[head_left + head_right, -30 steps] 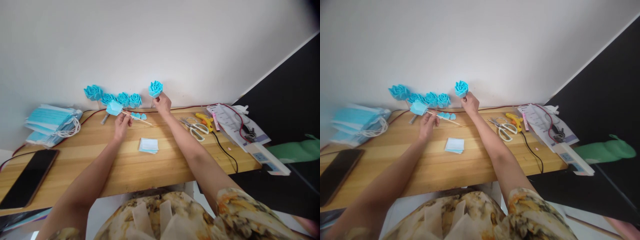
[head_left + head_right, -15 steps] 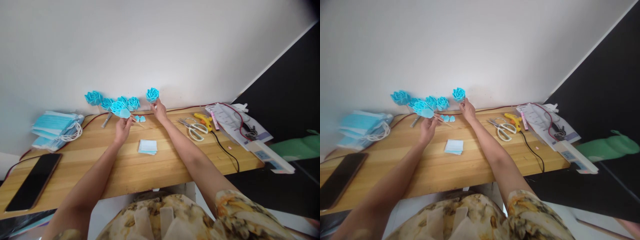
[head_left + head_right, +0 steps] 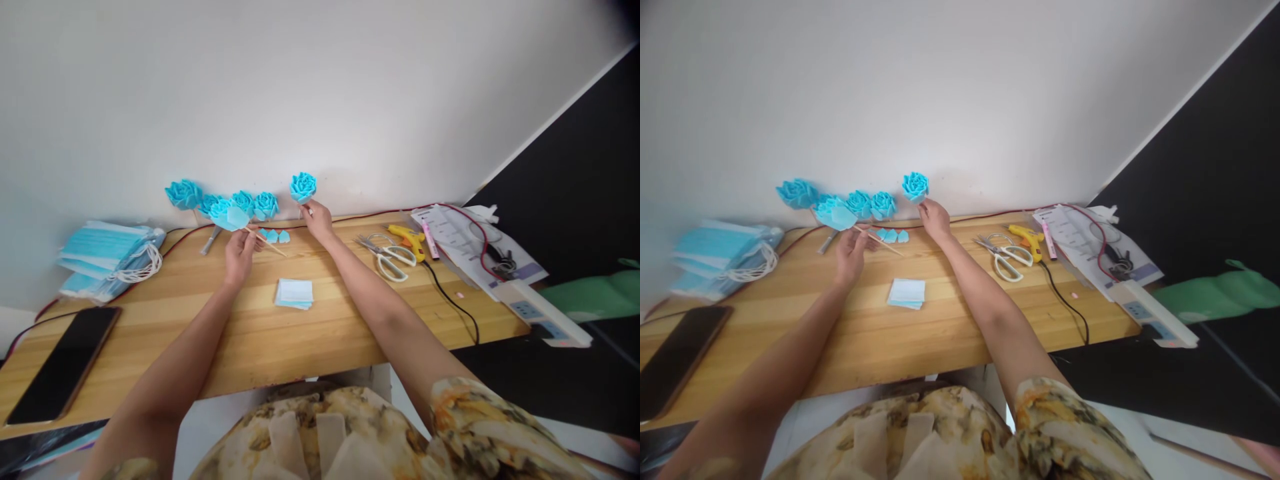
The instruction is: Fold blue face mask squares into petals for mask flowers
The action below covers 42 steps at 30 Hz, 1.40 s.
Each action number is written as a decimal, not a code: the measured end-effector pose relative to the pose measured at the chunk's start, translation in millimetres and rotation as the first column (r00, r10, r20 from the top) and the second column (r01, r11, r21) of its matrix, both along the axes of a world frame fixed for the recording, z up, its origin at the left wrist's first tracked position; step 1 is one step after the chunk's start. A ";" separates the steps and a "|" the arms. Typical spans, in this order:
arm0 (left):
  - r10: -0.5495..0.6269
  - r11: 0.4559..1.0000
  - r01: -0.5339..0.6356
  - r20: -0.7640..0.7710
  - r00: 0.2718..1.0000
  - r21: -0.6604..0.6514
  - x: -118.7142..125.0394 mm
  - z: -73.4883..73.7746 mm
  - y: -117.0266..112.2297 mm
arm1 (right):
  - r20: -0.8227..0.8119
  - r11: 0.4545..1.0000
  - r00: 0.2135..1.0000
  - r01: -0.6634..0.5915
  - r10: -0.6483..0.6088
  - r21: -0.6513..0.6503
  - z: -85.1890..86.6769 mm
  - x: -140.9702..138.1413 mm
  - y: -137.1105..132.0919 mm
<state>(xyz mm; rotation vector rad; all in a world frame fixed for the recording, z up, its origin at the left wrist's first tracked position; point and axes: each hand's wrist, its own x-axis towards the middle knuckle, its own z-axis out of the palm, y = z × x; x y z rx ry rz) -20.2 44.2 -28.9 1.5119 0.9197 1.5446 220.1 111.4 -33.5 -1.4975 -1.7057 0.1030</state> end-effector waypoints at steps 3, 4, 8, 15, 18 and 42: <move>-0.006 1.000 0.006 0.002 1.000 -0.002 0.3 0.9 -0.9 | -0.007 1.000 1.000 -0.009 0.009 -0.006 -0.6 -0.7 -0.7; -0.006 1.000 0.006 0.003 1.000 -0.005 0.4 1.5 -1.3 | -0.013 1.000 1.000 -0.011 0.011 -0.008 -0.6 -1.0 -1.1; -0.008 1.000 0.008 0.004 1.000 -0.026 1.1 4.1 -2.9 | -0.042 1.000 0.999 -0.015 0.014 -0.018 0.7 -2.3 -3.9; -0.012 1.000 0.012 0.010 1.000 -0.027 2.0 4.8 -3.7 | -0.080 1.000 0.997 -0.017 0.015 -0.019 1.0 -3.2 -5.7; -0.017 1.000 0.017 0.012 1.000 -0.021 1.9 4.4 -3.7 | -0.097 1.000 0.995 -0.014 0.013 -0.016 -0.5 -3.0 -4.5; -0.014 1.000 0.015 0.028 1.000 -0.023 1.6 5.9 -3.9 | -0.107 0.997 0.991 -0.075 0.075 0.001 -3.5 -1.5 -5.0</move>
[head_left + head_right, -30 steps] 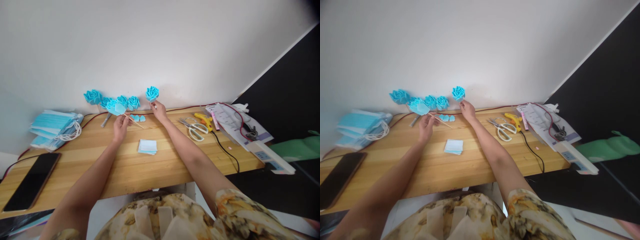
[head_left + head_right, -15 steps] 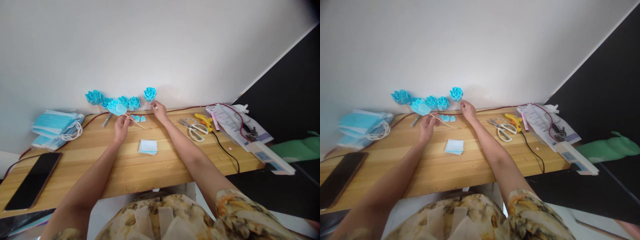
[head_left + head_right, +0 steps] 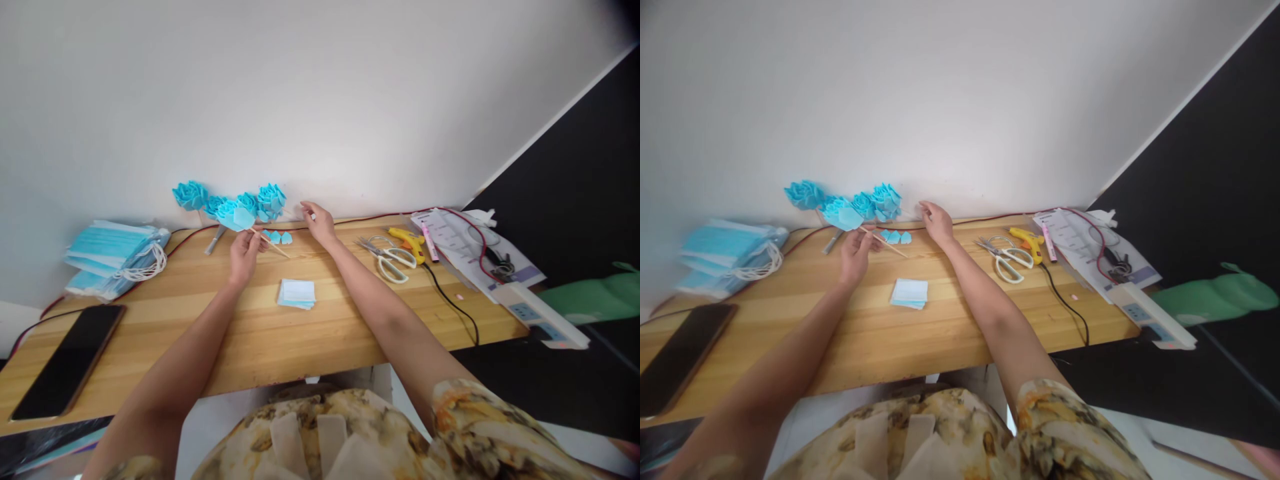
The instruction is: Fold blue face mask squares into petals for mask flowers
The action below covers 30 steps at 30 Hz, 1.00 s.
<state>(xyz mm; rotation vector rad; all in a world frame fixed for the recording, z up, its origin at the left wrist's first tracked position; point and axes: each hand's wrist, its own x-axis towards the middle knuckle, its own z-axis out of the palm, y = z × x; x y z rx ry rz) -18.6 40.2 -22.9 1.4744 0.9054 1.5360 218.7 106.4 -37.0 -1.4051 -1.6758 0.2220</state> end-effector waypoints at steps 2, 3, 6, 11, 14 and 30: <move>-0.001 1.000 0.001 -0.003 1.000 -0.003 0.0 0.2 -0.2 | 0.074 1.000 0.997 -0.024 0.024 -0.011 2.5 -3.0 0.3; -0.001 1.000 0.001 -0.005 1.000 -0.006 0.1 0.4 -0.3 | 0.108 0.999 0.993 -0.037 0.039 -0.020 3.9 -5.2 1.2; 0.003 1.000 -0.003 -0.004 1.000 -0.013 0.4 0.6 -0.4 | 0.197 0.995 0.976 -0.080 0.089 -0.054 8.2 -13.2 7.8; 0.002 1.000 -0.002 0.010 1.000 -0.020 -0.3 0.9 0.6 | 0.231 0.992 0.966 -0.097 0.112 -0.075 14.9 -20.9 20.1; 0.004 1.000 -0.004 0.003 1.000 -0.013 -0.9 0.9 1.2 | 0.195 0.997 0.978 -0.063 0.069 -0.038 19.0 -14.8 20.4; -0.018 1.000 0.018 0.009 1.000 -0.017 1.3 -1.4 -0.5 | 0.027 0.998 0.998 0.057 -0.056 -0.033 1.2 19.4 1.4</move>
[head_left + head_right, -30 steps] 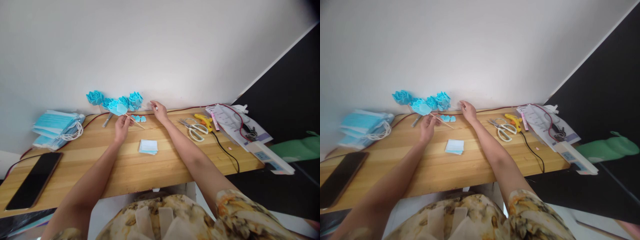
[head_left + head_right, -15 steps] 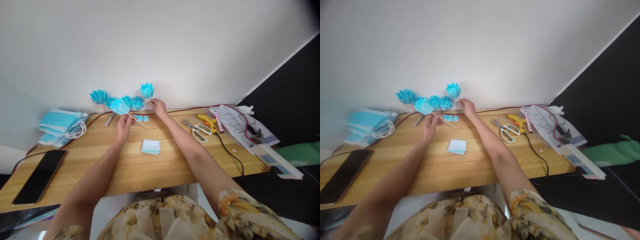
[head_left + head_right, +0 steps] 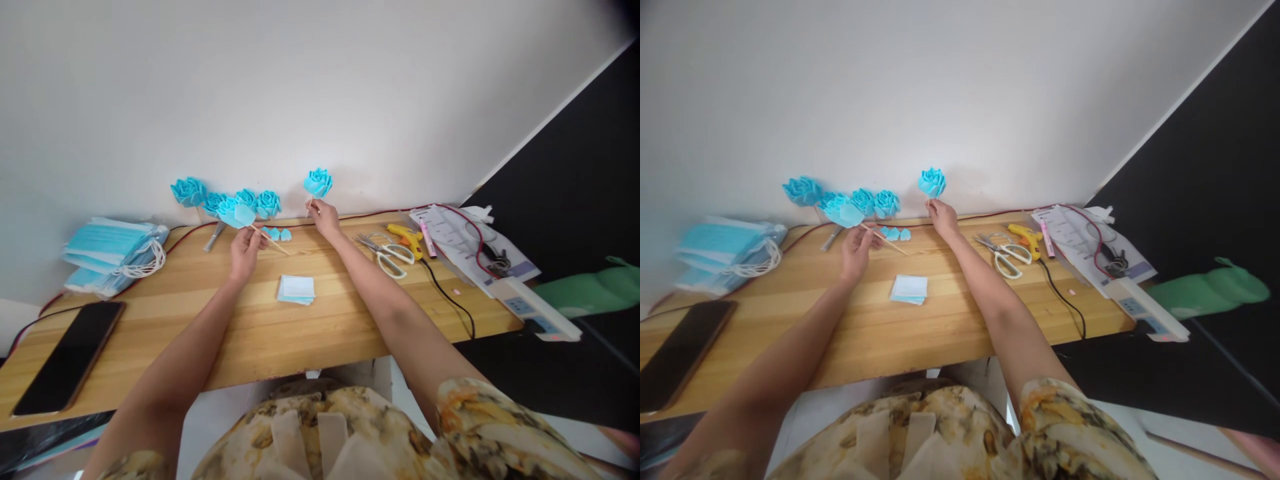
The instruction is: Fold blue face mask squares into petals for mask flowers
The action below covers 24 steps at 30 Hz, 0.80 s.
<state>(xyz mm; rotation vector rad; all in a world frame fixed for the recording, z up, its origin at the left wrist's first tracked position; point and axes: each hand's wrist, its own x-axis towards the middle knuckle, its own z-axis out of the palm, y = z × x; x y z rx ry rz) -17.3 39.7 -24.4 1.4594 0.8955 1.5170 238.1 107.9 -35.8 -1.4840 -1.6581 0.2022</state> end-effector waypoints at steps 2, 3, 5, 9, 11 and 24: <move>-0.004 1.000 0.004 -0.010 1.000 0.006 -0.1 0.1 -0.3 | 0.014 1.000 1.000 0.013 -0.013 -0.007 -0.8 -1.2 -0.8; -0.007 1.000 0.007 -0.011 1.000 0.009 -0.2 0.0 -0.4 | 0.018 1.000 1.000 0.020 -0.020 -0.010 -1.4 -1.7 -1.8; -0.006 1.000 0.006 -0.007 1.000 0.012 -0.2 -0.3 -0.2 | 0.020 1.000 0.999 0.029 -0.028 -0.011 -2.6 -2.4 -3.9; -0.008 1.000 0.008 -0.011 1.000 0.020 0.1 -1.1 0.6 | 0.014 0.999 0.999 0.033 -0.033 -0.009 -3.4 -2.4 -5.8; -0.010 1.000 0.010 -0.009 1.000 0.021 0.2 -1.5 0.9 | 0.012 0.999 0.999 0.032 -0.032 -0.008 -2.8 -2.1 -5.1; -0.014 1.000 0.015 -0.010 1.000 0.015 0.1 -2.7 1.9 | 0.056 0.999 0.998 0.028 -0.027 -0.026 4.0 -3.2 -7.9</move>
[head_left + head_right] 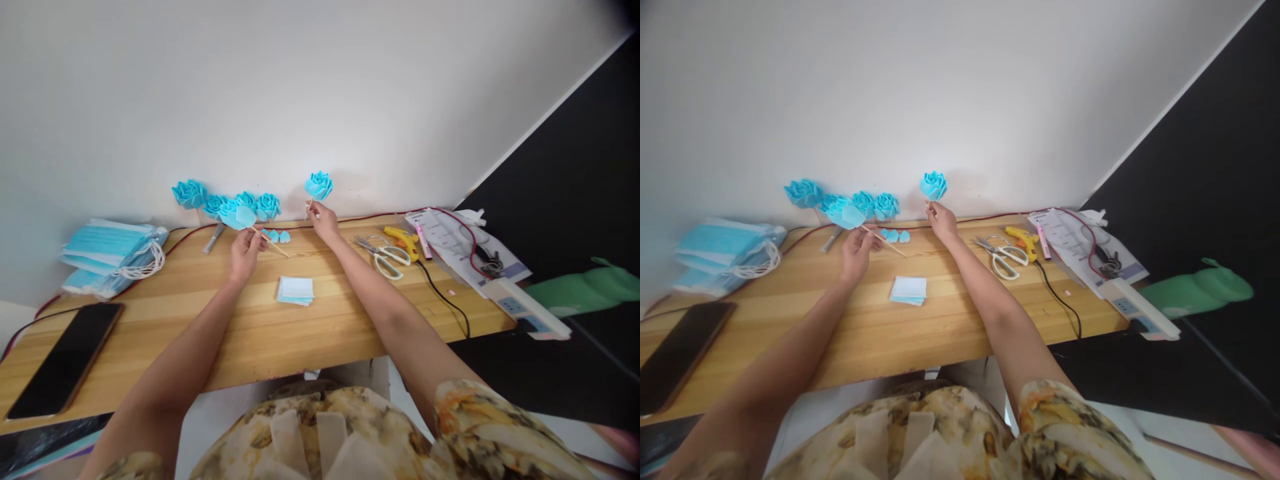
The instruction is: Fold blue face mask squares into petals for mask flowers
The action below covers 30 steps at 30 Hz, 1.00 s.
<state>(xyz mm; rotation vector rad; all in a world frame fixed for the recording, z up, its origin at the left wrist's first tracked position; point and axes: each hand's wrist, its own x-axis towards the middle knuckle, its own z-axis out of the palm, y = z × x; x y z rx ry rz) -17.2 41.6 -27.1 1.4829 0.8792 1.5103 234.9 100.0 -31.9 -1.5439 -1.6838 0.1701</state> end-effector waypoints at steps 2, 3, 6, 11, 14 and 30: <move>-0.001 1.000 0.001 0.006 1.000 -0.006 0.2 0.0 0.1 | 0.024 1.000 1.000 0.012 -0.012 -0.008 2.5 0.1 0.2; -0.001 1.000 0.001 0.008 1.000 -0.008 0.3 0.1 0.0 | 0.038 1.000 0.999 0.020 -0.020 -0.014 4.1 0.1 0.8; -0.005 1.000 0.005 0.011 1.000 -0.013 0.2 0.2 -0.2 | 0.087 0.998 0.995 0.051 -0.047 -0.044 9.3 -1.3 3.9; -0.001 1.000 0.001 0.018 1.000 -0.010 0.0 1.1 -0.7 | 0.159 0.990 0.983 0.104 -0.089 -0.094 14.8 -7.5 6.2; 0.008 1.000 -0.007 0.015 1.000 -0.006 0.0 2.1 -1.1 | 0.181 0.985 0.977 0.137 -0.116 -0.107 15.6 -10.9 3.6; -0.017 1.000 0.018 0.026 1.000 -0.025 1.8 6.5 -4.0 | 0.105 0.983 0.985 0.146 -0.134 -0.112 21.0 -7.5 1.7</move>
